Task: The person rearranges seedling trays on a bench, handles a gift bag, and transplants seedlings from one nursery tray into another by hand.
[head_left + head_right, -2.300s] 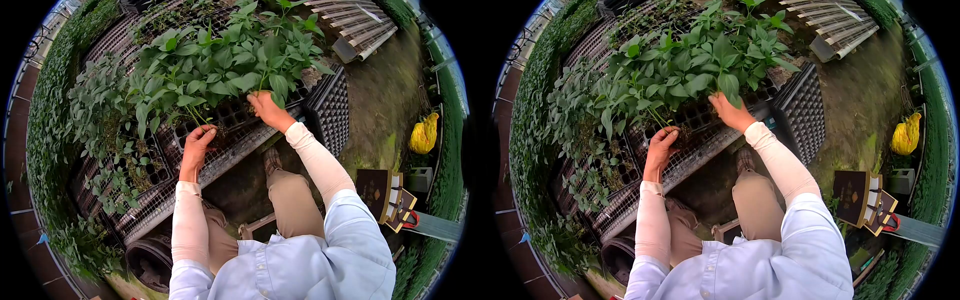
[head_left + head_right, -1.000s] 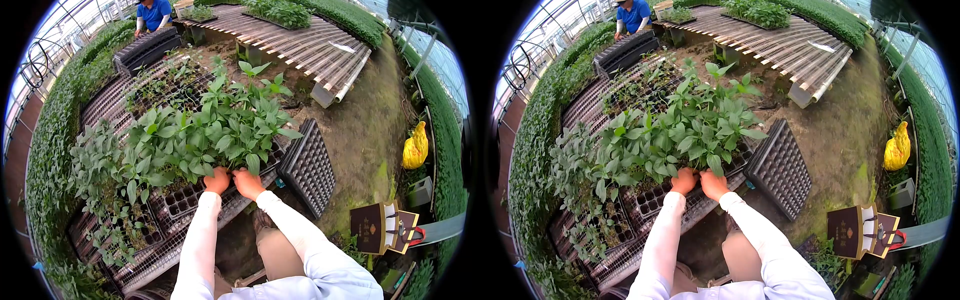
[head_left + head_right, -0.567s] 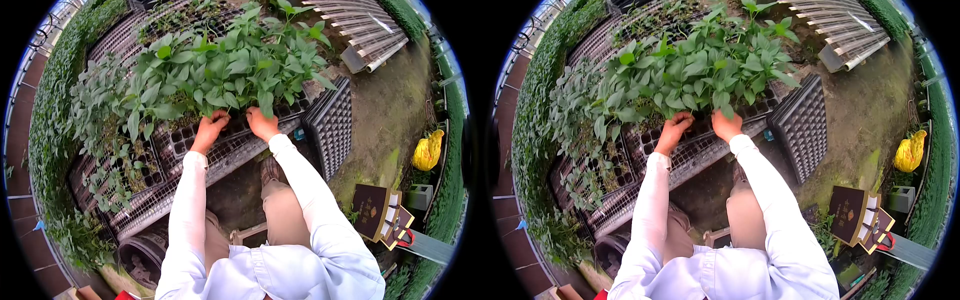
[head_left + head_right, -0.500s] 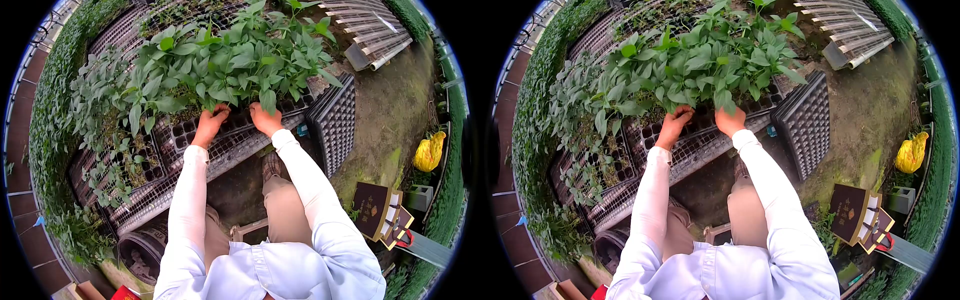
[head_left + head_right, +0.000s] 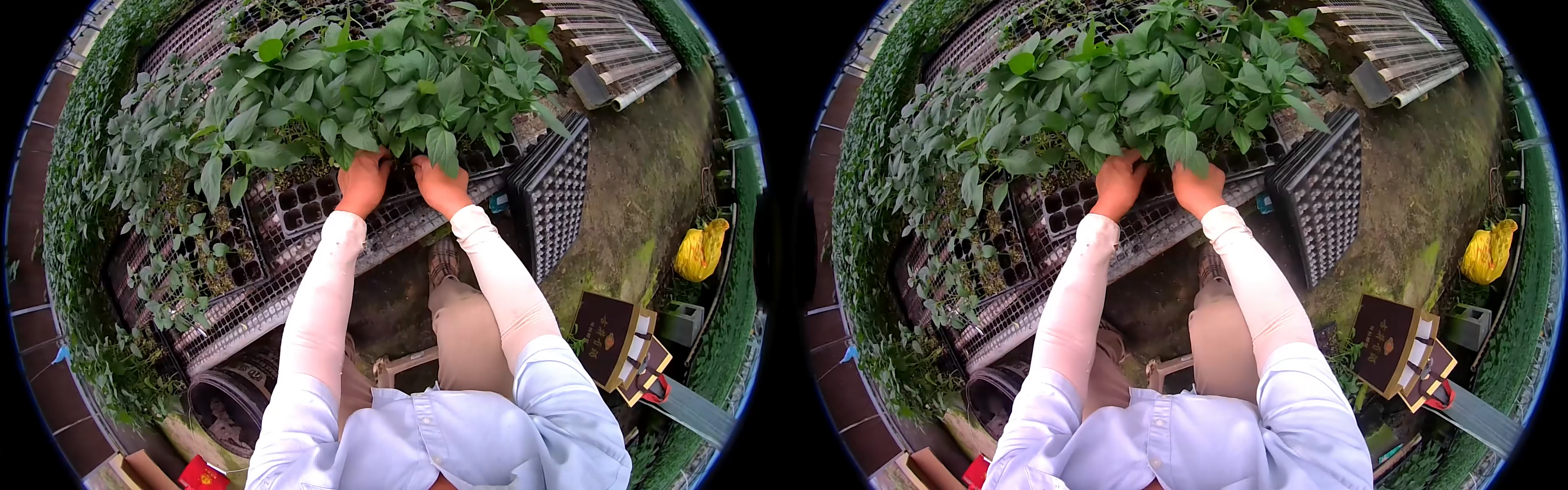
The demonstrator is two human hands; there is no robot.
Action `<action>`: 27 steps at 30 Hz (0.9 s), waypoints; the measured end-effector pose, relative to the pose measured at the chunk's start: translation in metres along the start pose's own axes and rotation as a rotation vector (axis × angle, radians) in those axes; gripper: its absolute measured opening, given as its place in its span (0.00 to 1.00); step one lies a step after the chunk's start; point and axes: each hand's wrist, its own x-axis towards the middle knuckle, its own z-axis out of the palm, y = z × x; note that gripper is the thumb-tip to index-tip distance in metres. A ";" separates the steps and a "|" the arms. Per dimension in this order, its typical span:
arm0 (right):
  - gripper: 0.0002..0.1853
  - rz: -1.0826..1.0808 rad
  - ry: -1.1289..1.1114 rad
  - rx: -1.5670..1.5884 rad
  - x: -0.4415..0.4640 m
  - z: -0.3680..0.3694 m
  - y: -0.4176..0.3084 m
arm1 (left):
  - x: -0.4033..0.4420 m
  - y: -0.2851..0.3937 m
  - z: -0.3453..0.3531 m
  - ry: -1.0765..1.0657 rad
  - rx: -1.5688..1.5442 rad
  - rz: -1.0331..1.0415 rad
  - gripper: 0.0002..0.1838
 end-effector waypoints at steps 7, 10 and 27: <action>0.13 -0.114 0.096 -0.005 -0.007 -0.007 0.004 | -0.005 -0.010 0.018 0.131 0.249 0.131 0.09; 0.15 -0.174 0.022 -0.003 -0.009 -0.023 -0.013 | 0.002 -0.013 0.028 0.012 0.308 0.045 0.10; 0.14 -0.362 -0.207 -0.340 -0.016 -0.049 -0.086 | -0.202 -0.102 -0.179 0.216 -0.414 -0.253 0.13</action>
